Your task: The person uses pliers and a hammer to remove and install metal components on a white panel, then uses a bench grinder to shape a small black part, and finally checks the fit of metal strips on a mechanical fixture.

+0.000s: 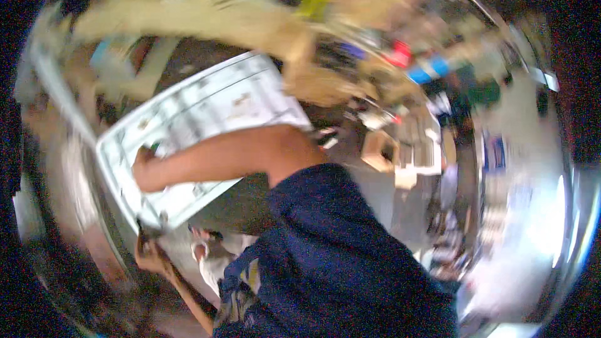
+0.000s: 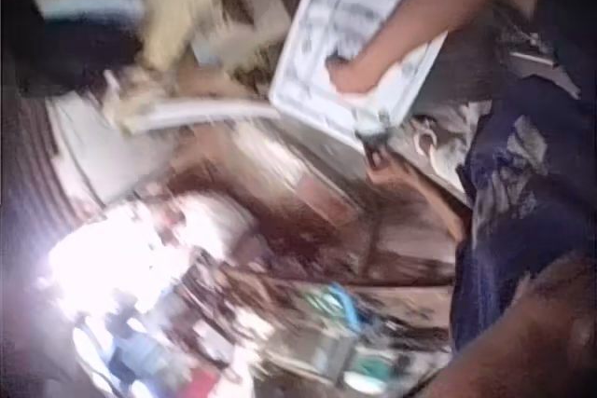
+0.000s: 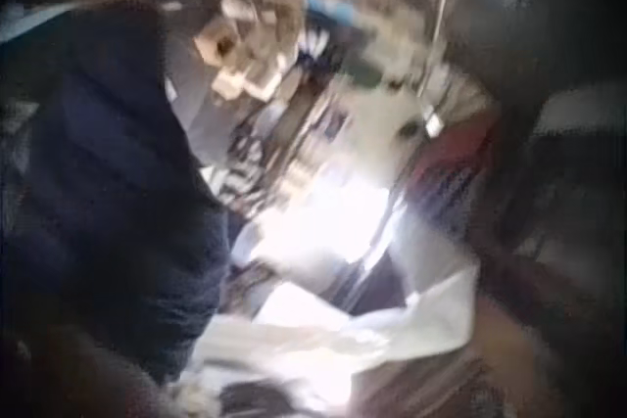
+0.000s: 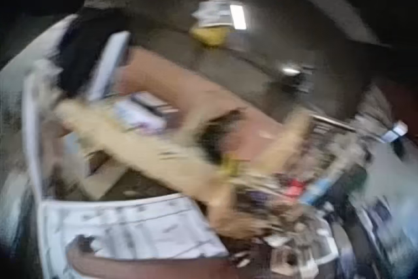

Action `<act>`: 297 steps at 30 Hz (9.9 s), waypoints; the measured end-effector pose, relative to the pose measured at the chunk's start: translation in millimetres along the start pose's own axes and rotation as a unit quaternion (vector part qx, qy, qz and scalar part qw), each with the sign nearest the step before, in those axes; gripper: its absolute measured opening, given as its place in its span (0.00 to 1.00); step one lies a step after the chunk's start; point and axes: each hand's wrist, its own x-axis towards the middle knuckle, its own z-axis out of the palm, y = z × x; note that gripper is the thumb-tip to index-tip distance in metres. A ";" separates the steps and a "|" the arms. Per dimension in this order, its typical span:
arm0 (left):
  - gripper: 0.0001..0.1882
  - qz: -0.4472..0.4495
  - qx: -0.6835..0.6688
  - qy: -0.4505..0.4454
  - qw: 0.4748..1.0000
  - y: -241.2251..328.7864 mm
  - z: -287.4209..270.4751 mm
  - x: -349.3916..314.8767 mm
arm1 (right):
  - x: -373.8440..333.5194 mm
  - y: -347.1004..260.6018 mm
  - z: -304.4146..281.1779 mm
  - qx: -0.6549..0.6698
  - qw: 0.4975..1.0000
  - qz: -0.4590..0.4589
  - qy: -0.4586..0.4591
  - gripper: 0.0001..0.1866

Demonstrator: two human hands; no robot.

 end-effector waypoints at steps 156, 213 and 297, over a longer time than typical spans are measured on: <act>0.09 -0.304 0.328 0.475 0.758 -271.7 -814.9 -90.3 | 226.7 -488.4 -474.6 0.248 0.901 -0.330 -0.134 0.26; 0.11 -0.259 -0.651 -0.037 0.713 32.9 -512.4 122.0 | 68.4 -339.0 -436.5 0.815 0.465 -0.101 0.330 0.16; 0.16 -0.113 -0.002 -0.222 0.968 61.6 33.0 84.3 | -590.3 2.6 199.2 -0.060 0.460 0.771 0.436 0.17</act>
